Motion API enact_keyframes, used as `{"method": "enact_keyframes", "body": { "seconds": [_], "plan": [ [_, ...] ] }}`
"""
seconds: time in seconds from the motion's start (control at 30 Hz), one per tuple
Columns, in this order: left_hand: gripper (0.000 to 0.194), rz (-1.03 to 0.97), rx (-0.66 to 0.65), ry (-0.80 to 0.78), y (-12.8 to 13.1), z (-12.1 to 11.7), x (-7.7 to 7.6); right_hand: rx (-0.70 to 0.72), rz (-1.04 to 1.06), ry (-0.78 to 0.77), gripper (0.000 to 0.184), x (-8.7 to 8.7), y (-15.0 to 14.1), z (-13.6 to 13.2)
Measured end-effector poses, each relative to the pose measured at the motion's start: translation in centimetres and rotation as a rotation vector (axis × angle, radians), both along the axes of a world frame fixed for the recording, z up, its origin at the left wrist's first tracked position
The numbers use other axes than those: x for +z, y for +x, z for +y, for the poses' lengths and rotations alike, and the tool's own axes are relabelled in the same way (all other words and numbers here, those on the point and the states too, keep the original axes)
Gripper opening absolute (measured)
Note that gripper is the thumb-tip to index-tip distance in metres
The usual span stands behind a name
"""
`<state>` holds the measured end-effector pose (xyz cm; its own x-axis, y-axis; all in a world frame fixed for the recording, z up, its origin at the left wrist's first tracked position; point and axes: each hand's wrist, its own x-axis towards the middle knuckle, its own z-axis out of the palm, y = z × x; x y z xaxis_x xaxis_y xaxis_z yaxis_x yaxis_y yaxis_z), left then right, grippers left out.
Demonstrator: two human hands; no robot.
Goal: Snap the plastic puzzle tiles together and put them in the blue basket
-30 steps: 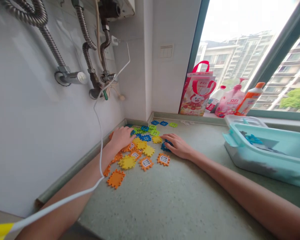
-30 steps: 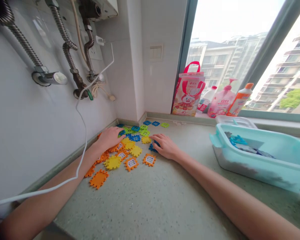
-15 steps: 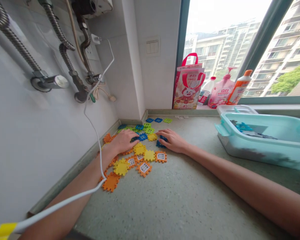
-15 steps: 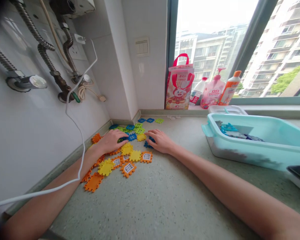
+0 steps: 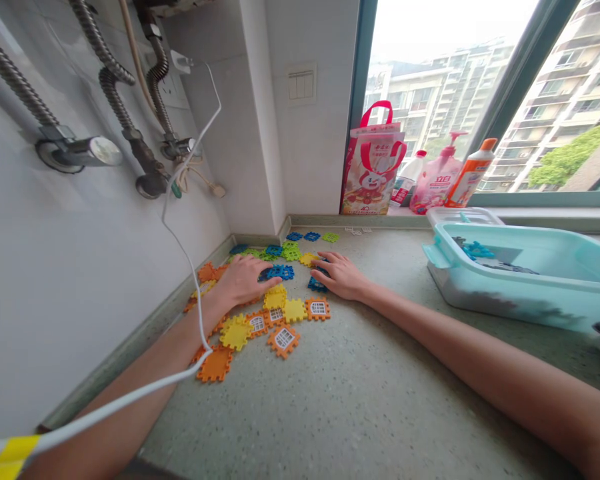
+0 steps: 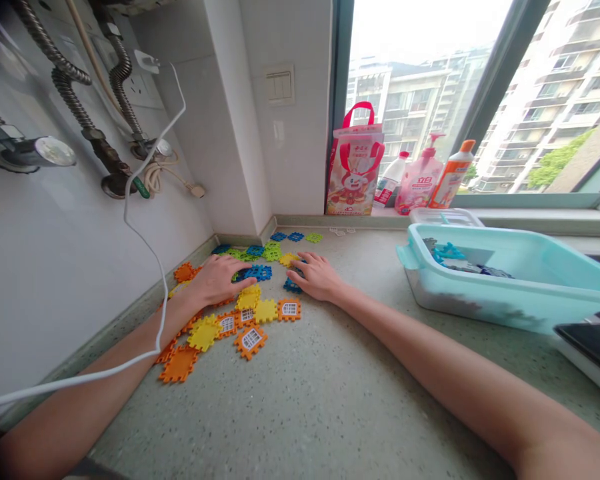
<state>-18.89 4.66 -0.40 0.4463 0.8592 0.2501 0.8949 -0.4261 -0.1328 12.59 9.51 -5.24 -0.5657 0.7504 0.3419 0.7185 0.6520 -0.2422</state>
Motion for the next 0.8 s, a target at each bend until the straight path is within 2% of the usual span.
{"method": "enact_keyframes", "body": {
  "seconds": [0.1, 0.23, 0.3, 0.43, 0.53, 0.7, 0.77, 0.8],
  "plan": [
    [0.061, -0.036, -0.097, -0.061, 0.5, -0.4, 0.2, -0.020, 0.021, 0.004, 0.063, -0.1, -0.1, 0.0],
    [0.061, -0.147, -0.306, -0.198, 1.0, -0.8, 0.3, 0.178, 0.071, 0.064, 0.060, 0.6, 0.2, -0.5],
    [0.063, -0.194, -0.357, -0.213, 1.0, -0.8, 0.3, 0.287, 0.054, 0.082, 0.060, 1.1, 0.1, -0.9],
    [0.064, -0.213, -0.307, -0.137, 0.9, -0.6, 0.4, 0.475, -0.017, 0.058, 0.064, 1.6, -0.5, -1.6],
    [0.062, -0.217, -0.283, -0.111, 1.0, -0.7, 0.6, 0.542, -0.029, 0.012, 0.075, 1.5, -1.2, -1.6],
    [0.055, -0.290, -0.324, -0.123, 0.8, -0.7, 0.7, 0.562, -0.047, -0.073, 0.074, 1.5, -1.9, -1.5],
    [0.054, -0.294, -0.282, -0.086, 0.4, -0.2, 0.4, 0.542, -0.050, -0.093, 0.069, 1.7, -2.0, -1.7],
    [0.056, -0.280, -0.217, -0.036, 0.1, 0.2, 0.1, 0.528, -0.040, -0.089, 0.067, 1.8, -2.0, -1.8]
  ]
}}
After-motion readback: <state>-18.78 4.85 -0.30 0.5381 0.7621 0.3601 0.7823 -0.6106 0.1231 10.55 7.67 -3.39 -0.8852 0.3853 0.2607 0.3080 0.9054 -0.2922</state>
